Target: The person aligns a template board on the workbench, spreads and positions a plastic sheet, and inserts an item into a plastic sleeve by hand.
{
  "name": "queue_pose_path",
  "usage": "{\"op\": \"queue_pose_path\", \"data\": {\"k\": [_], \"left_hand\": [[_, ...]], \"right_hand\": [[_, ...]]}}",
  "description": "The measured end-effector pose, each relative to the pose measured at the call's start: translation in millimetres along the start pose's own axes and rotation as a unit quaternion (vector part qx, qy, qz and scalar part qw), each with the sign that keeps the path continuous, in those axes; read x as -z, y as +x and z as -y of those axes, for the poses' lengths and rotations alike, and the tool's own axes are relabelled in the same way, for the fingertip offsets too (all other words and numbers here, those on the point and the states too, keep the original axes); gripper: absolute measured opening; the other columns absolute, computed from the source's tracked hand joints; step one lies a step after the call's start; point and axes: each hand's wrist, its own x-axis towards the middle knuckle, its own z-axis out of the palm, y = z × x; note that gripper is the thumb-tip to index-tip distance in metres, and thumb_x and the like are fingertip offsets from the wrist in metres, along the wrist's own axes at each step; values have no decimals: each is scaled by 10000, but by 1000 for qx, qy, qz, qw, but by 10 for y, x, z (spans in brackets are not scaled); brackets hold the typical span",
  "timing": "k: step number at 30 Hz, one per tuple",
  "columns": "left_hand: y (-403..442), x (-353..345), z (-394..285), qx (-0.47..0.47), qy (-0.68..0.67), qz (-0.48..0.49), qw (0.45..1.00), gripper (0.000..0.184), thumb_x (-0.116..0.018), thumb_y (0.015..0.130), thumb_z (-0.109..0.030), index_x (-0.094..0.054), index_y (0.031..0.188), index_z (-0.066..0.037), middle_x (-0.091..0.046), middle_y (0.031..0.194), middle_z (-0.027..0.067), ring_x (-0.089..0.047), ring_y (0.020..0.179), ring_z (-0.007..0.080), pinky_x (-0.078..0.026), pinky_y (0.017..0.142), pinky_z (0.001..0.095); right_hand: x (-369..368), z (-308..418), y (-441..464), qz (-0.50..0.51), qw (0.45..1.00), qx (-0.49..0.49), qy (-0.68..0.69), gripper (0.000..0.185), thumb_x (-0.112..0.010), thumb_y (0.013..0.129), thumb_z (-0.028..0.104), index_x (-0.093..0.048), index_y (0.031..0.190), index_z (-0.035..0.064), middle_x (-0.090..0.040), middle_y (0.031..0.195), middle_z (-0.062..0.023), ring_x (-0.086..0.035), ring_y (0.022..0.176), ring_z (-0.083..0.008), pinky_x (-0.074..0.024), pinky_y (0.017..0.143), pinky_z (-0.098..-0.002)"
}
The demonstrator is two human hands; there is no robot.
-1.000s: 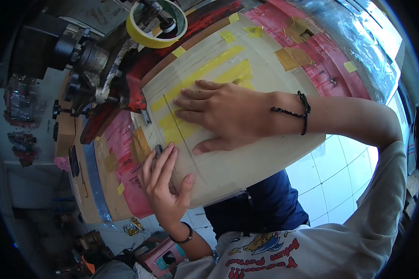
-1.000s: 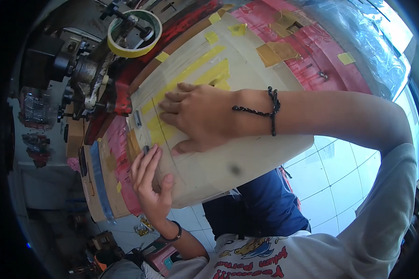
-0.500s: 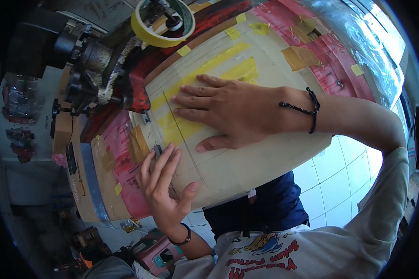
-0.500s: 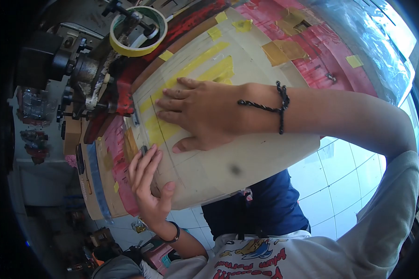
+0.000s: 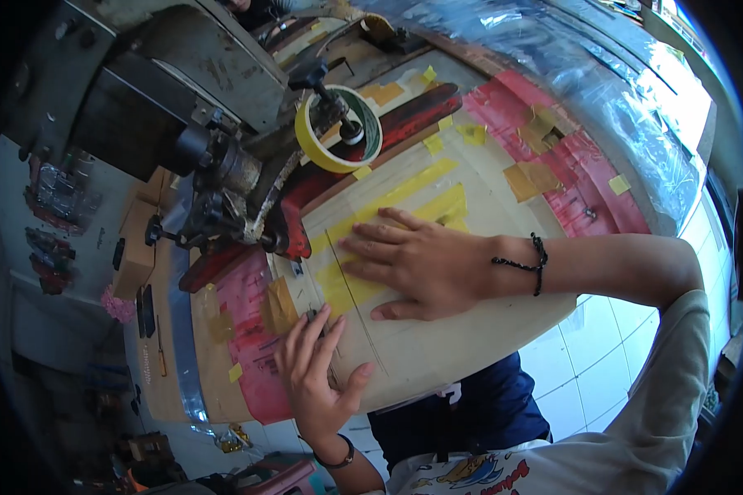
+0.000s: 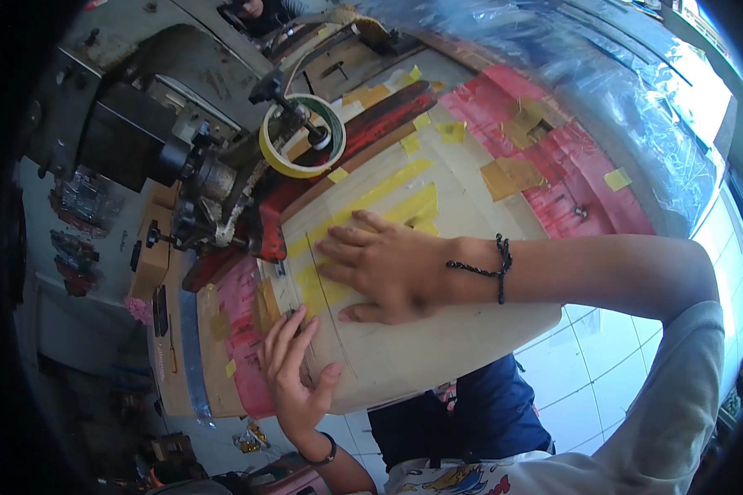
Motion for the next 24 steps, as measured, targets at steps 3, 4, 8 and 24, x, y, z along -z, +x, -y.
{"op": "queue_pose_path", "data": {"k": [3, 4, 8, 24], "left_hand": [[15, -2, -27, 7, -10, -7, 1000, 661, -656, 842, -550, -644, 1290, -65, -538, 1435, 116, -485, 1277, 391, -322, 1077, 519], [12, -3, -21, 7, 2, 0, 1000, 664, -656, 841, -553, -640, 1297, -70, -530, 1442, 114, -478, 1284, 390, -318, 1079, 522], [7, 7, -18, 5, 28, 21, 999, 671, -657, 840, -560, -629, 1313, -84, -516, 1456, 112, -456, 1307, 388, -306, 1085, 530], [9, 16, 18, -12, 30, 25, 999, 684, -650, 839, -604, -630, 1312, -111, -527, 1441, 113, -450, 1313, 396, -312, 1069, 530]], "right_hand": [[69, 26, 12, -26, 999, 28, 18, 513, -571, 959, 382, -577, 1325, 24, -479, 1468, -180, -409, 1401, -342, -261, 1191, -561], [67, 17, 14, -27, 999, 33, 26, 505, -575, 957, 373, -580, 1320, 22, -487, 1460, -181, -419, 1393, -344, -264, 1190, -559], [35, 15, 16, -43, 997, 44, 56, 472, -598, 947, 338, -594, 1290, 14, -518, 1424, -189, -459, 1358, -349, -290, 1178, -552], [95, 48, 24, -61, 998, 2, 33, 449, -616, 933, 344, -614, 1249, 25, -510, 1421, -232, -442, 1362, -413, -330, 1174, -490]]}}
